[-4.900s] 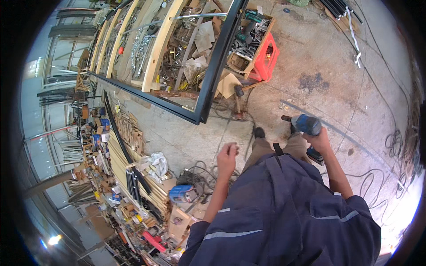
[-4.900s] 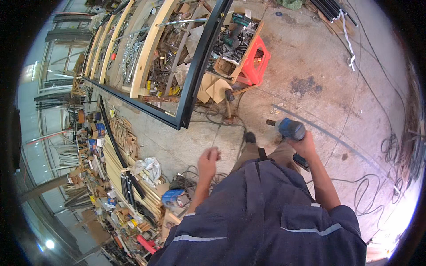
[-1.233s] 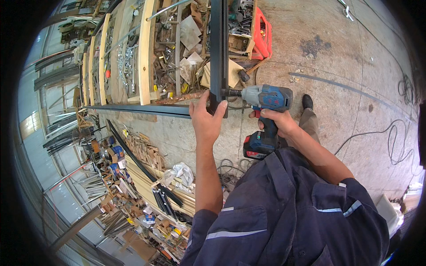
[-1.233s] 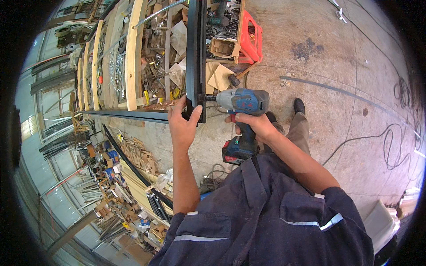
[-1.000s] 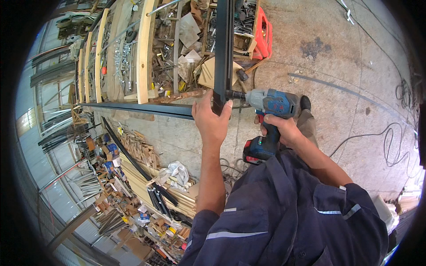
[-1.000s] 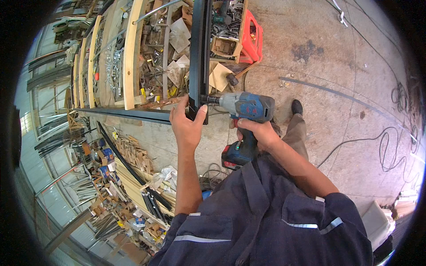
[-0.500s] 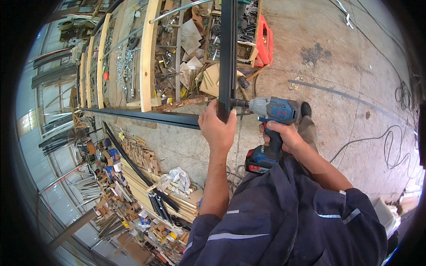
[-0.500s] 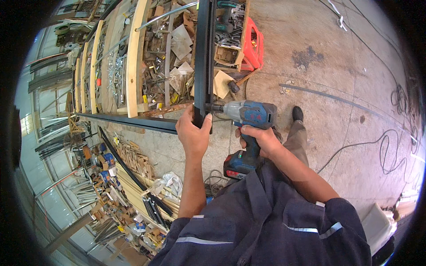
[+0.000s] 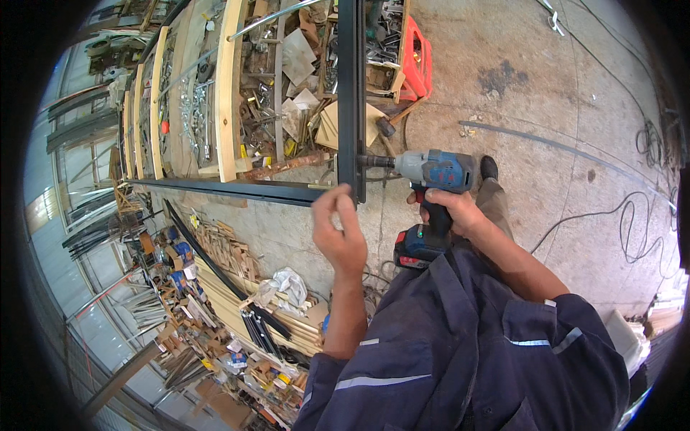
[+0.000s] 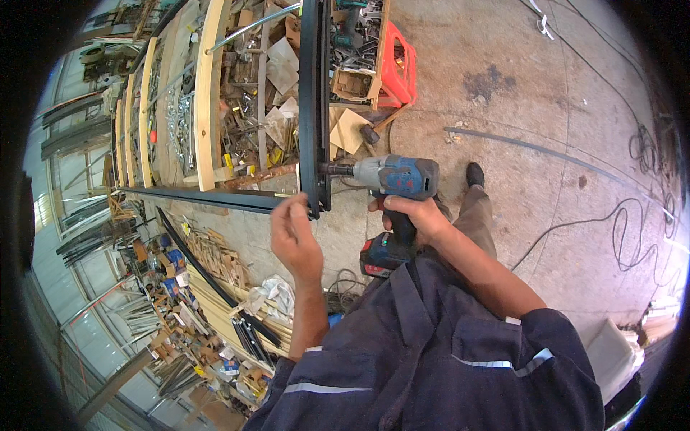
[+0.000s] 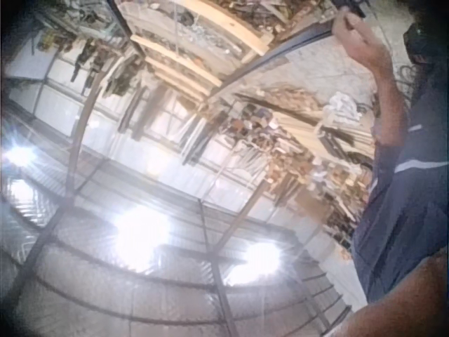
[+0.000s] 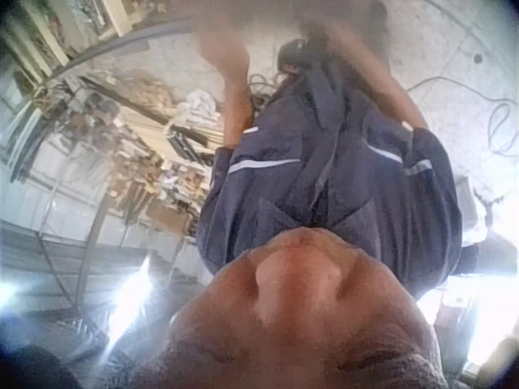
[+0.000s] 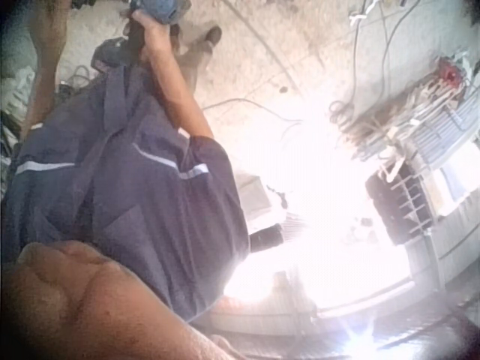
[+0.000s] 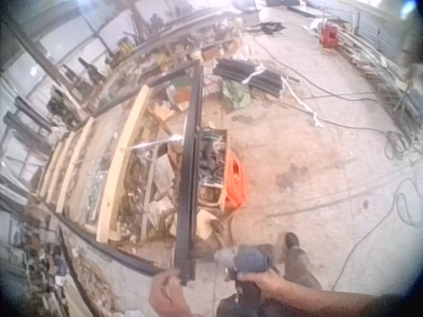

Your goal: The person carries a large tabletop with a coworker and sets it aside. Then the person assembles a metal frame by placing wooden supports and using a cordless drill to fasten the frame components together.

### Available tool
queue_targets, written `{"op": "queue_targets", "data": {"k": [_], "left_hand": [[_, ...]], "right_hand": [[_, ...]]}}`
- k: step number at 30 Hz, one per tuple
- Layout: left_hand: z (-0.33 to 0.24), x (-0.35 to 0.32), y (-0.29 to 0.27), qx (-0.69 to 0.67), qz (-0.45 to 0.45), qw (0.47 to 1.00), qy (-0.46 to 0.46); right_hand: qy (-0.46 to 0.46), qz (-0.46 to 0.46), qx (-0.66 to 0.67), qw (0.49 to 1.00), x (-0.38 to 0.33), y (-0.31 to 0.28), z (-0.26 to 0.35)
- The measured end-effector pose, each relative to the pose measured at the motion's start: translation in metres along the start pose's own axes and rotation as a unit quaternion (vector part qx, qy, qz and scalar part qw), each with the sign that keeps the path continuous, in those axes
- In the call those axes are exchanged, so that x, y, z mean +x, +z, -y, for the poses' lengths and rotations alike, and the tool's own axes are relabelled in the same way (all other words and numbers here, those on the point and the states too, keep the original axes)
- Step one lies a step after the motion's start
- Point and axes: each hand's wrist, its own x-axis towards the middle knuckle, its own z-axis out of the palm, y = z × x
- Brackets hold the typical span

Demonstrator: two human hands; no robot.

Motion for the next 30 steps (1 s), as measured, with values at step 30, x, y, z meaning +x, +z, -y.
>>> {"op": "queue_targets", "data": {"k": [30], "left_hand": [[0.085,-0.037,0.069,-0.659,-0.195,0.623,-0.375]], "right_hand": [[0.005,0.103,-0.207,0.973,0.016,-0.024,0.075]]}}
